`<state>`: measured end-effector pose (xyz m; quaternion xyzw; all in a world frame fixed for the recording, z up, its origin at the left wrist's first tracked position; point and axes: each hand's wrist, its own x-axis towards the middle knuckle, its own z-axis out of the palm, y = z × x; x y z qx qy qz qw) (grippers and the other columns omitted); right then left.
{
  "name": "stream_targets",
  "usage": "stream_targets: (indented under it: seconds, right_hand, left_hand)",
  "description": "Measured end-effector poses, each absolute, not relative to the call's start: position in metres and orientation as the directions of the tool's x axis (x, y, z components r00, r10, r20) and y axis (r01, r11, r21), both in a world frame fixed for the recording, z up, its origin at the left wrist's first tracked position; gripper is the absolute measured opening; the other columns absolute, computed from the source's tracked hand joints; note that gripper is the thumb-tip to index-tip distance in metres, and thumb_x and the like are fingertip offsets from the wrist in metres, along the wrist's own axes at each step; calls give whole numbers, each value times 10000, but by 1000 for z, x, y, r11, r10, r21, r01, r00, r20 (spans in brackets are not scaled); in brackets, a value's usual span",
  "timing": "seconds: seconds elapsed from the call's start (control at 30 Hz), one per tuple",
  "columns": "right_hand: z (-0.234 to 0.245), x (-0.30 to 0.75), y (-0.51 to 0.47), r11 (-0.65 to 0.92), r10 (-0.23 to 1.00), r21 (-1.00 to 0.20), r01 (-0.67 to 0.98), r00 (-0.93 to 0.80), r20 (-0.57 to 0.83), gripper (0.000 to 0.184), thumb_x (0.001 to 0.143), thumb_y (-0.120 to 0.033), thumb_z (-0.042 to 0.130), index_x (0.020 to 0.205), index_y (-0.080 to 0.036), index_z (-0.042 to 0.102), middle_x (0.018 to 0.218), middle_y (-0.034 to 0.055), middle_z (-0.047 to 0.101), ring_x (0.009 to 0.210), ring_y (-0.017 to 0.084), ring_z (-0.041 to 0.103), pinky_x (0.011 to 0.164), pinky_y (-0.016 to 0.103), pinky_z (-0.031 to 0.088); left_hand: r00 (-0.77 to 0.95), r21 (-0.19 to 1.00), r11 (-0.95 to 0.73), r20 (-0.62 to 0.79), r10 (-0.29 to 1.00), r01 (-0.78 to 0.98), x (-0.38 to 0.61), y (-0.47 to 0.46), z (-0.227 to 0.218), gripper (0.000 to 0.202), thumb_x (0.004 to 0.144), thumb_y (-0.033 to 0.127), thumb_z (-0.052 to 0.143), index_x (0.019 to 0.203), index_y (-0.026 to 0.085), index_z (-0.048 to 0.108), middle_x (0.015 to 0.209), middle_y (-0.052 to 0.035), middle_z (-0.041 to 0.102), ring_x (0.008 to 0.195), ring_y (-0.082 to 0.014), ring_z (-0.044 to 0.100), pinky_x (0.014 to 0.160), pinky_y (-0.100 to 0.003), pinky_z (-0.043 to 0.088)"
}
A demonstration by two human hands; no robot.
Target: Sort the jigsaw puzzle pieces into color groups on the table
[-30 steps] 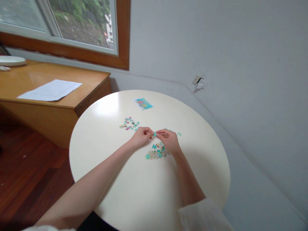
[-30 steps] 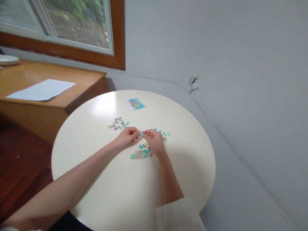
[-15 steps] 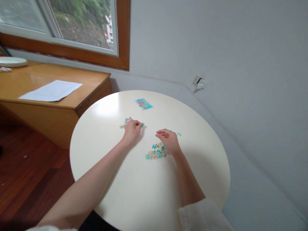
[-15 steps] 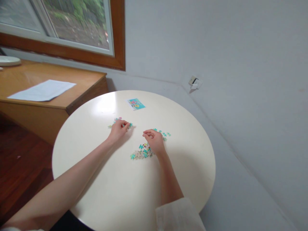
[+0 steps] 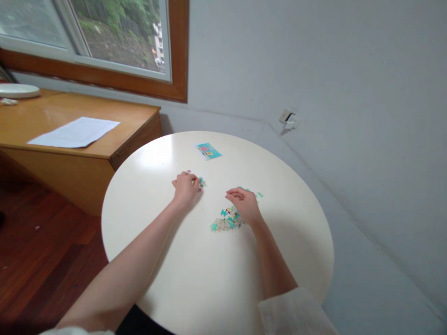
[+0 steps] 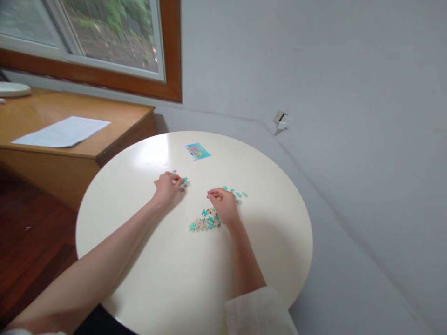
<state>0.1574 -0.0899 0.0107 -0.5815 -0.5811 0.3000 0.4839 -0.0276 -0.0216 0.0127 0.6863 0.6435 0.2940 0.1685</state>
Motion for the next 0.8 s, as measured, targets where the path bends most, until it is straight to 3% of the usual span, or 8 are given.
stream_targets:
  seconds: [0.4,0.57,0.8]
  right_hand:
    - [11,158,-91,152,965,-891,428,132,228,177,660,-326,606,739,-173,647,710,49,686,647,161,620,618,285,475]
    - [10,158,-91,151,965,-884,443,128,229,162,659,-317,602,731,-179,648,693,39,684,639,159,618,624,285,471]
    - [13,156,-93,163,974,-876,453,65,215,139,658,-296,594,700,-179,657,660,30,669,620,149,597,601,269,461]
  left_hand:
    - [-46,580,-67,179,983,812,-36,-22,18,208,787,201,432,707,124,608,919,-171,580,950,-323,497,762,-436,313]
    - [-83,591,10,97,992,807,-38,-16,20,216,731,261,457,575,162,567,727,-123,605,853,-303,543,747,-413,333]
    - [-63,605,31,32,997,796,-42,-18,32,262,700,273,445,456,177,450,489,-31,520,677,-223,554,728,-350,352]
